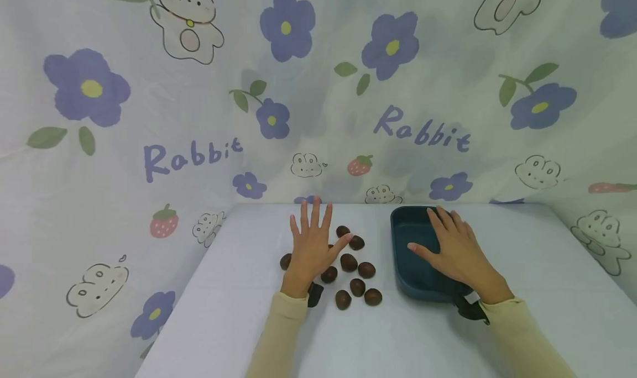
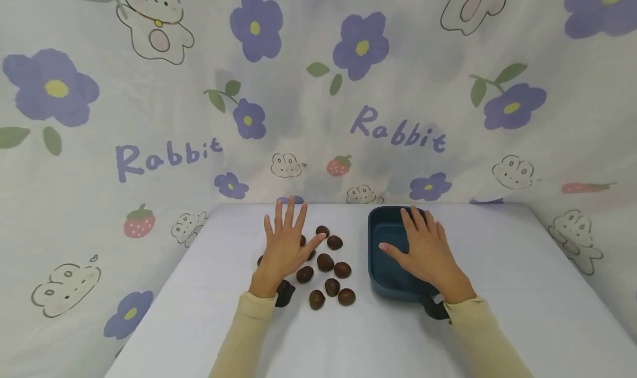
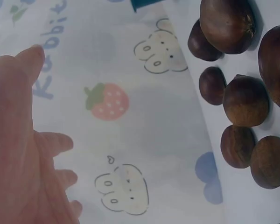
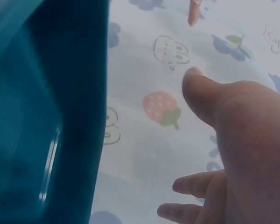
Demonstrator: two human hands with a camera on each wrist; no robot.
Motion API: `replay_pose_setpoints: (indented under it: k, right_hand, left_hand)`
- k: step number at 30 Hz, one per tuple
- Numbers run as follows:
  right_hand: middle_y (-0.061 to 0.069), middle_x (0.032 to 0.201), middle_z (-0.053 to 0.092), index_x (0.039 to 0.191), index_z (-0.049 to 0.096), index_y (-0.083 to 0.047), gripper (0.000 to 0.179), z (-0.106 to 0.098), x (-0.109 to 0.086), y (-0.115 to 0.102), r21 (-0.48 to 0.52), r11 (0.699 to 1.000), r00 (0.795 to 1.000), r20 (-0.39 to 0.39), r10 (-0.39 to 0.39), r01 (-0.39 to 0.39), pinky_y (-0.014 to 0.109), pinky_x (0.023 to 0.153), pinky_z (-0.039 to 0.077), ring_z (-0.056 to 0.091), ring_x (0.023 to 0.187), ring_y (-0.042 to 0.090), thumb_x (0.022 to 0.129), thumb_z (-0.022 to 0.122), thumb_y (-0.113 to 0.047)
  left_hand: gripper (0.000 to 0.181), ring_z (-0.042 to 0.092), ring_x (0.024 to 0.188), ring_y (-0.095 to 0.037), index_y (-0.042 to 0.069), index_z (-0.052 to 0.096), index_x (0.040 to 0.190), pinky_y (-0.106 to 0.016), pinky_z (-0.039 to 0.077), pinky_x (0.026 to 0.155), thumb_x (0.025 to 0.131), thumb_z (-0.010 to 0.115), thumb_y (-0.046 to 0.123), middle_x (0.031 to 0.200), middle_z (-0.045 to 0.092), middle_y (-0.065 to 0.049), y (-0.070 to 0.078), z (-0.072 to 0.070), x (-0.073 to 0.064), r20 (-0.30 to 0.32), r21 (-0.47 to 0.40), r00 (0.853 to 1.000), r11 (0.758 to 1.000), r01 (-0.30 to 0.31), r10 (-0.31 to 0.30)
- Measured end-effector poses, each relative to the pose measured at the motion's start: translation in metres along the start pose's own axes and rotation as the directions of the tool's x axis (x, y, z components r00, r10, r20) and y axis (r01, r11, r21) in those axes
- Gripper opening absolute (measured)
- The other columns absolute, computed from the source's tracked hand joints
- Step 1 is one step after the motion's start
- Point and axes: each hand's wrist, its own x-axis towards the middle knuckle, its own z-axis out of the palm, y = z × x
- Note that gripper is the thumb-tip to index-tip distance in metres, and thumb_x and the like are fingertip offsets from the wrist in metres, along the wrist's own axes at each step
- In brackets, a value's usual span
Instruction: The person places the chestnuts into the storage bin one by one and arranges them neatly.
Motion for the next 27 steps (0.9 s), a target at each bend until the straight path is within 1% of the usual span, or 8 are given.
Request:
replay_pose_setpoints:
  k: [2,7,10,13,17,20,24,27]
  right_hand:
    - [0.032,0.167,0.021,0.162,0.021,0.002,0.104,-0.003,-0.005,0.007,0.025,0.999,1.0,-0.012,-0.02,0.02,0.076,0.118,0.016,0.018,0.151,0.06,0.094,0.061,-0.067]
    - [0.035,0.165,0.022,0.162,0.018,0.005,0.104,-0.007,-0.018,0.027,0.113,0.992,0.999,-0.019,-0.046,0.048,0.075,0.114,0.026,0.027,0.148,0.058,0.095,0.066,-0.059]
    - [0.035,0.166,0.02,0.163,0.013,0.004,0.105,-0.005,-0.027,0.039,0.179,0.984,1.0,0.017,-0.026,0.022,0.078,0.112,0.027,0.026,0.148,0.059,0.096,0.065,-0.058]
    - [0.036,0.166,0.019,0.163,0.01,0.004,0.106,0.0,-0.035,0.052,0.224,0.975,0.999,0.04,-0.008,-0.001,0.079,0.109,0.028,0.026,0.147,0.061,0.097,0.065,-0.056]
    - [0.039,0.164,0.019,0.162,0.009,0.007,0.107,0.008,-0.046,0.068,0.254,0.966,0.999,0.048,0.024,-0.036,0.079,0.108,0.029,0.026,0.146,0.062,0.096,0.067,-0.055]
    - [0.04,0.164,0.018,0.162,0.007,0.007,0.109,0.014,-0.052,0.076,0.273,0.96,0.996,0.077,0.043,-0.062,0.079,0.108,0.028,0.025,0.146,0.064,0.096,0.067,-0.055]
    - [0.042,0.163,0.02,0.162,0.005,0.009,0.109,0.021,-0.058,0.08,0.285,0.957,0.993,0.112,0.029,-0.061,0.078,0.106,0.034,0.033,0.142,0.064,0.097,0.066,-0.054]
    - [0.043,0.162,0.021,0.16,0.004,0.012,0.11,0.025,-0.06,0.081,0.295,0.954,0.992,0.125,0.011,-0.048,0.076,0.106,0.036,0.036,0.141,0.064,0.097,0.066,-0.053]
  left_hand:
    - [0.092,-0.002,0.162,-0.043,0.016,0.021,0.166,-0.075,0.006,0.122,0.098,0.046,0.073,0.176,0.003,-0.014,0.0,0.0,0.0,-0.003,-0.002,1.0,1.0,-0.003,0.003]
    - [0.091,0.004,0.162,-0.045,0.014,0.026,0.165,-0.076,0.009,0.121,0.097,0.047,0.072,0.175,0.009,-0.016,0.0,0.002,0.0,-0.037,-0.007,0.999,1.0,-0.012,0.012]
    - [0.09,0.006,0.161,-0.044,0.014,0.028,0.164,-0.077,0.011,0.121,0.097,0.049,0.071,0.175,0.011,-0.016,-0.001,0.003,0.0,-0.048,-0.004,0.999,1.0,-0.002,0.001]
    - [0.09,0.005,0.162,-0.043,0.014,0.028,0.164,-0.077,0.01,0.121,0.098,0.049,0.07,0.175,0.011,-0.016,-0.002,0.004,0.0,-0.037,-0.018,0.999,1.0,0.007,-0.008]
    - [0.088,0.005,0.162,-0.044,0.012,0.028,0.164,-0.077,0.008,0.121,0.099,0.048,0.068,0.175,0.009,-0.017,-0.003,0.006,-0.001,-0.019,-0.051,1.0,0.999,0.008,-0.009]
    - [0.085,0.007,0.161,-0.044,0.011,0.032,0.162,-0.076,0.009,0.122,0.1,0.049,0.066,0.175,0.011,-0.017,-0.005,0.006,-0.002,-0.023,-0.074,1.0,0.997,0.012,-0.014]
    - [0.08,0.013,0.16,-0.045,0.008,0.037,0.159,-0.074,0.013,0.122,0.101,0.053,0.061,0.172,0.019,-0.02,-0.014,0.005,-0.004,-0.052,-0.115,0.998,0.993,0.023,-0.029]
    - [0.076,0.021,0.158,-0.045,0.005,0.039,0.157,-0.071,0.018,0.122,0.102,0.056,0.055,0.169,0.025,-0.022,-0.022,0.001,-0.004,-0.076,-0.175,0.996,0.984,0.03,-0.044]
